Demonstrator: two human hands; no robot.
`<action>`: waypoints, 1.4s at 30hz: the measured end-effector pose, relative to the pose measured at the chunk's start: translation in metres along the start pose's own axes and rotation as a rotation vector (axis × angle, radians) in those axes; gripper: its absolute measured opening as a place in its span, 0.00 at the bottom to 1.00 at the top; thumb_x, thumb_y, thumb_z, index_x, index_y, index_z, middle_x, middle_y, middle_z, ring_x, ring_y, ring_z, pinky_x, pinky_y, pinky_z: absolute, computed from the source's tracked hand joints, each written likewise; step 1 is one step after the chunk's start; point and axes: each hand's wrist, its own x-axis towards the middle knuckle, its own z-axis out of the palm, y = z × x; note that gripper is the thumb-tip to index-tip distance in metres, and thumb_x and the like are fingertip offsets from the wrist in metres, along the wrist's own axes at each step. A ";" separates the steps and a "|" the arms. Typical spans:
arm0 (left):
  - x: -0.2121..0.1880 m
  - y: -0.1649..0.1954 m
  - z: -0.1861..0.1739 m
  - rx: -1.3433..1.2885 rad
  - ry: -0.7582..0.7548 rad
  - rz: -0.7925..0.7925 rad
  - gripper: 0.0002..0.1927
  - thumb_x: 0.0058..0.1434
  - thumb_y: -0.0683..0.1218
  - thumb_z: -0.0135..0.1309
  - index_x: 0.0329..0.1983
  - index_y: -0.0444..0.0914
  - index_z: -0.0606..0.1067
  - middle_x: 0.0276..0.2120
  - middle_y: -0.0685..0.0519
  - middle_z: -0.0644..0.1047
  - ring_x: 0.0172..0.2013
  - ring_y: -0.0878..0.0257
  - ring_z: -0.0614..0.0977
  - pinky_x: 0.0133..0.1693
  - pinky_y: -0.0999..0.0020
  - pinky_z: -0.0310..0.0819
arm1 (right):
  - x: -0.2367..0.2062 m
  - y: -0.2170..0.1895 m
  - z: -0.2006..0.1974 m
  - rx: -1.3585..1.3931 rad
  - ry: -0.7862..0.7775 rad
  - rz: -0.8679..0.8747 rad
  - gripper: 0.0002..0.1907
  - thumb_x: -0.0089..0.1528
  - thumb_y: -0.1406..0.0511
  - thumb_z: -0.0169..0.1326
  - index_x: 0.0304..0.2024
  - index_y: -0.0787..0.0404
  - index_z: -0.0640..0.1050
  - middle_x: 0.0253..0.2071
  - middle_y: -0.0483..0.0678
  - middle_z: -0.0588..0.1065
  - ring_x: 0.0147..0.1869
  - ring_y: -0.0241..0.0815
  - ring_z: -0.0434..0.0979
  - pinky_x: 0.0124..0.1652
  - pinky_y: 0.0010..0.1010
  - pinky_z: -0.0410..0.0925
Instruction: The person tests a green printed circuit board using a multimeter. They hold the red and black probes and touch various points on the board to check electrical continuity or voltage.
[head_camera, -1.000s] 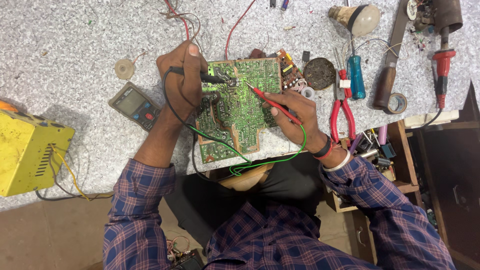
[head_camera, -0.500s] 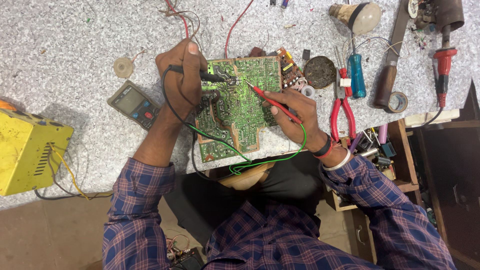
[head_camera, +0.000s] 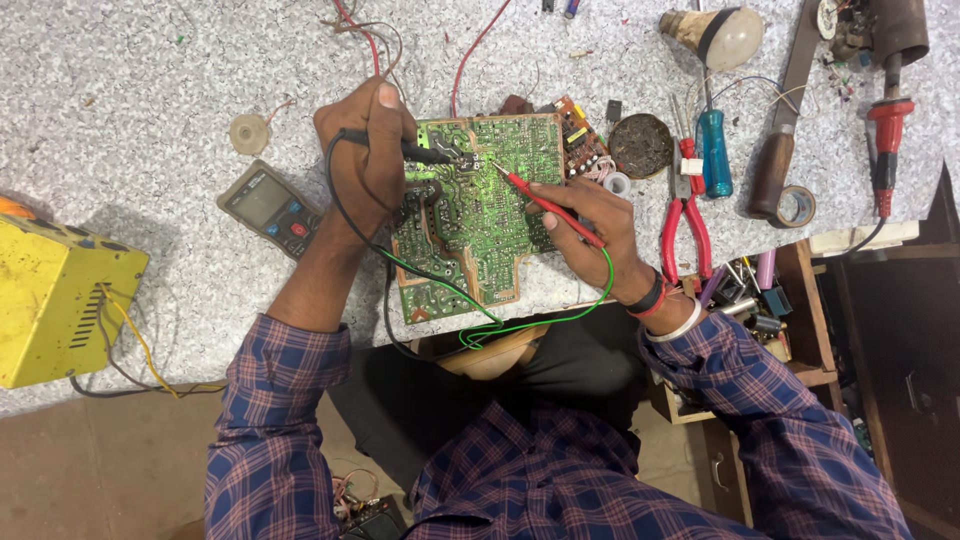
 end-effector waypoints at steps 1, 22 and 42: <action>0.000 0.000 0.000 0.000 0.000 0.003 0.25 0.78 0.49 0.38 0.25 0.33 0.70 0.20 0.51 0.72 0.21 0.64 0.72 0.28 0.65 0.64 | 0.000 0.000 0.000 0.004 0.000 0.004 0.15 0.66 0.71 0.56 0.56 0.65 0.79 0.42 0.49 0.83 0.40 0.39 0.77 0.42 0.31 0.69; 0.002 0.009 -0.007 0.005 0.006 -0.020 0.24 0.78 0.48 0.39 0.25 0.32 0.70 0.20 0.51 0.72 0.22 0.64 0.71 0.28 0.64 0.64 | 0.005 -0.007 -0.001 -0.014 -0.014 0.003 0.16 0.66 0.71 0.56 0.56 0.65 0.79 0.42 0.48 0.83 0.39 0.40 0.75 0.42 0.31 0.68; 0.004 0.010 -0.011 0.005 0.009 -0.028 0.23 0.77 0.47 0.39 0.26 0.32 0.70 0.20 0.51 0.72 0.22 0.63 0.72 0.29 0.64 0.65 | 0.009 -0.009 0.002 -0.021 -0.007 -0.011 0.15 0.66 0.71 0.56 0.56 0.65 0.79 0.41 0.48 0.83 0.38 0.39 0.76 0.41 0.31 0.68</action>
